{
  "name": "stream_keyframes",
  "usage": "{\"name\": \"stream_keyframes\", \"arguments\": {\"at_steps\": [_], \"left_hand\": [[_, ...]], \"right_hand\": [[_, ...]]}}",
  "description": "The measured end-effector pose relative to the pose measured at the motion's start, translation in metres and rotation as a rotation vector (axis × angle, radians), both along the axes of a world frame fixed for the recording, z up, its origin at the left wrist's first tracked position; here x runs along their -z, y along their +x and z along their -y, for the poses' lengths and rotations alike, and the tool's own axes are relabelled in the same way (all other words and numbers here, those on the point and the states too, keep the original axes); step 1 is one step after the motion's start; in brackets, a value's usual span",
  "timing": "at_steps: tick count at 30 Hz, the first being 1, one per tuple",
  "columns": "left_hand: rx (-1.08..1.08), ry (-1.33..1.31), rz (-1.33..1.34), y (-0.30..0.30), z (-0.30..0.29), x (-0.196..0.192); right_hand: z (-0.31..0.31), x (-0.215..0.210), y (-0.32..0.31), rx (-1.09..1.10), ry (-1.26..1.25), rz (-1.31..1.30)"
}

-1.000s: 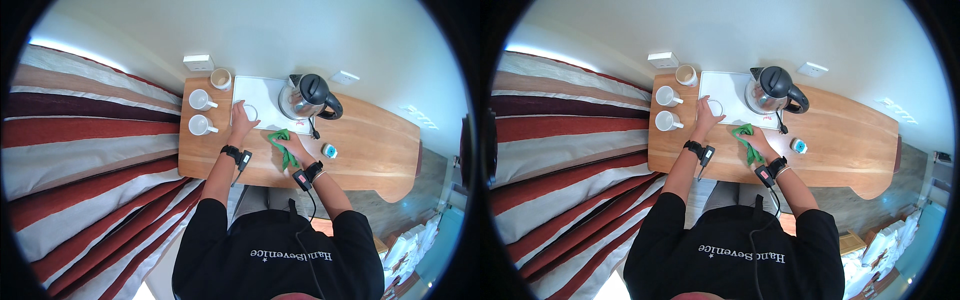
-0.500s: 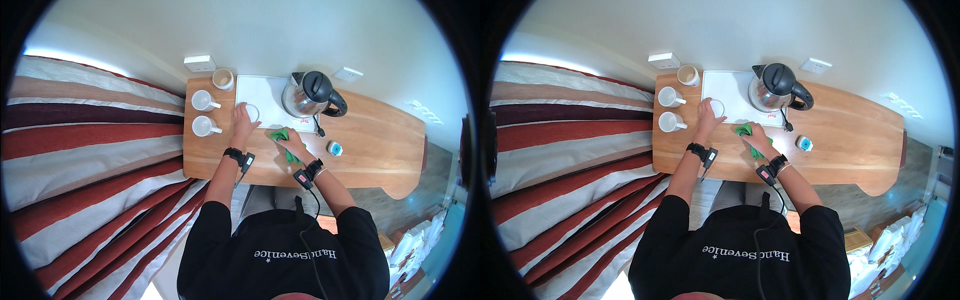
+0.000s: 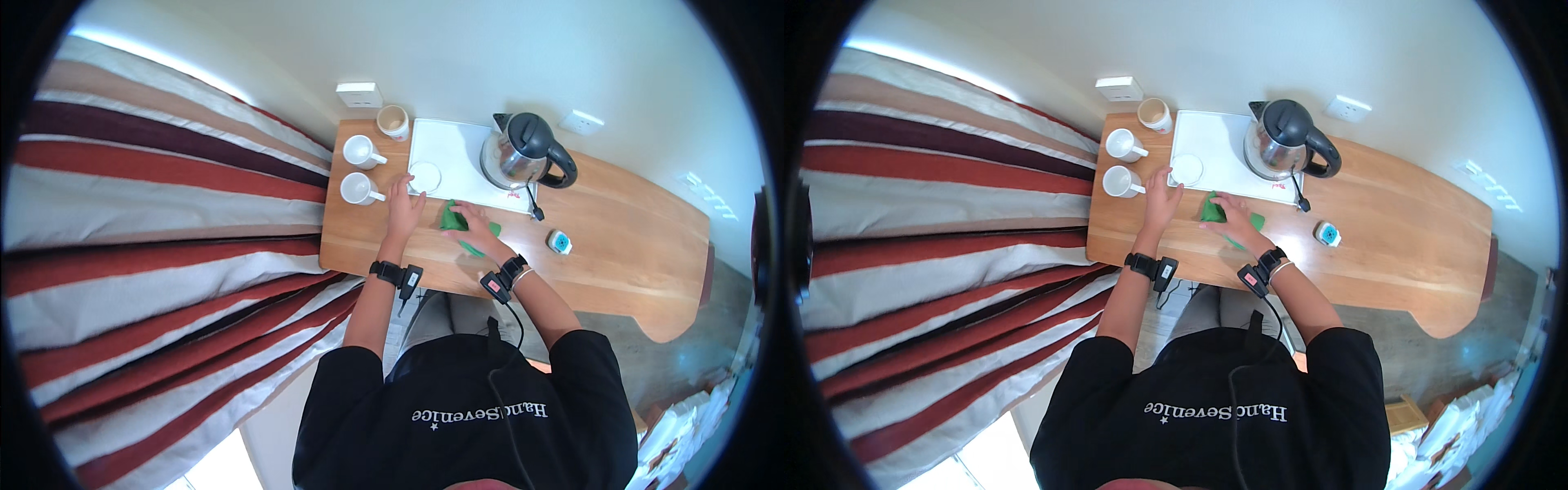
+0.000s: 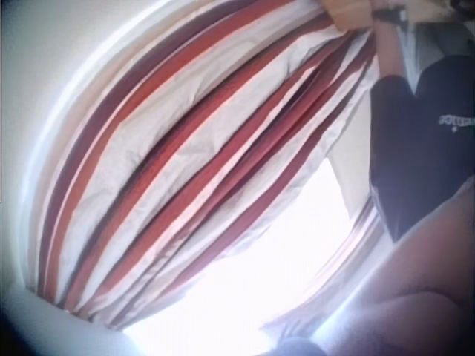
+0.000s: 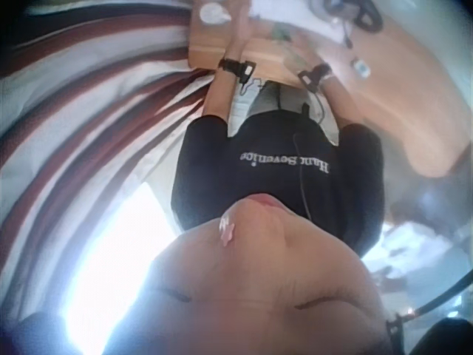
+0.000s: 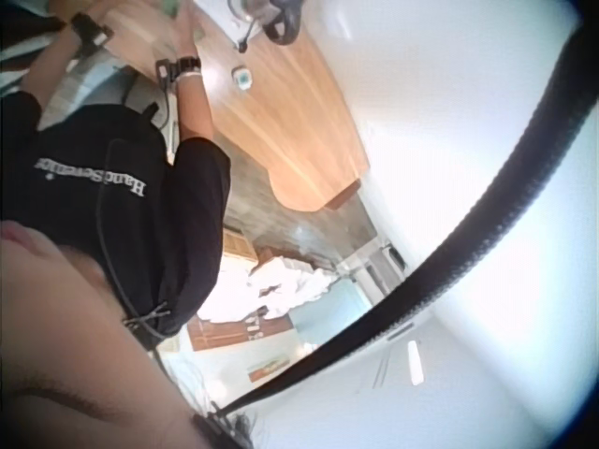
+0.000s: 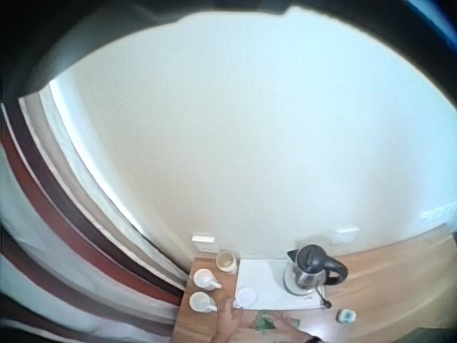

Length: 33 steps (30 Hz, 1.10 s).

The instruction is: The person cleans a kettle and several cups with a cloth before arranging them on a tray and wiping the table surface.

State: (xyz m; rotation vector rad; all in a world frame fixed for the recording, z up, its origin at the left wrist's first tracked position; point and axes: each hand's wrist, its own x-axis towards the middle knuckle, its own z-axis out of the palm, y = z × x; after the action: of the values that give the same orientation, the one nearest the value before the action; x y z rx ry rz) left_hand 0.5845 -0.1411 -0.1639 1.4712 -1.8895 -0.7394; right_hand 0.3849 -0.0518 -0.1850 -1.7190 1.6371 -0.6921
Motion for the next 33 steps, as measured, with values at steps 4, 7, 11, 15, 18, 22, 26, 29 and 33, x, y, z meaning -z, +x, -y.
{"name": "stream_keyframes", "arguments": {"at_steps": [4,7,11,15,18,22,26,29,33], "left_hand": [[-0.073,-0.076,-0.073,0.028,-0.012,-0.040],[-0.147,-0.027,-0.084,0.052,-0.013,-0.069],[-0.215,0.013,0.005,0.111,0.007,-0.078],[-0.145,0.144,0.026,0.126,0.025,-0.082],[-0.060,0.179,0.036,0.135,0.039,-0.058],[-0.037,0.230,0.088,0.170,0.064,-0.006],[0.138,0.106,0.531,0.123,0.065,-0.022],[0.241,0.338,0.592,0.131,0.074,-0.024],[0.308,0.206,0.572,0.124,0.082,-0.021]], "right_hand": [[0.018,-0.024,0.007,-0.083,-0.068,0.074],[0.037,-0.055,0.004,0.019,0.129,0.338],[0.061,-0.107,0.020,-0.124,-0.048,0.432],[0.075,-0.098,0.014,-0.169,0.111,0.619],[0.083,-0.104,0.020,-0.152,0.250,0.492],[0.095,-0.107,0.058,-0.140,0.277,0.424],[0.083,-0.049,0.062,-0.002,0.292,0.350],[0.081,-0.030,0.080,-0.027,0.394,0.455],[0.074,-0.013,0.082,0.064,0.357,0.377]]}}
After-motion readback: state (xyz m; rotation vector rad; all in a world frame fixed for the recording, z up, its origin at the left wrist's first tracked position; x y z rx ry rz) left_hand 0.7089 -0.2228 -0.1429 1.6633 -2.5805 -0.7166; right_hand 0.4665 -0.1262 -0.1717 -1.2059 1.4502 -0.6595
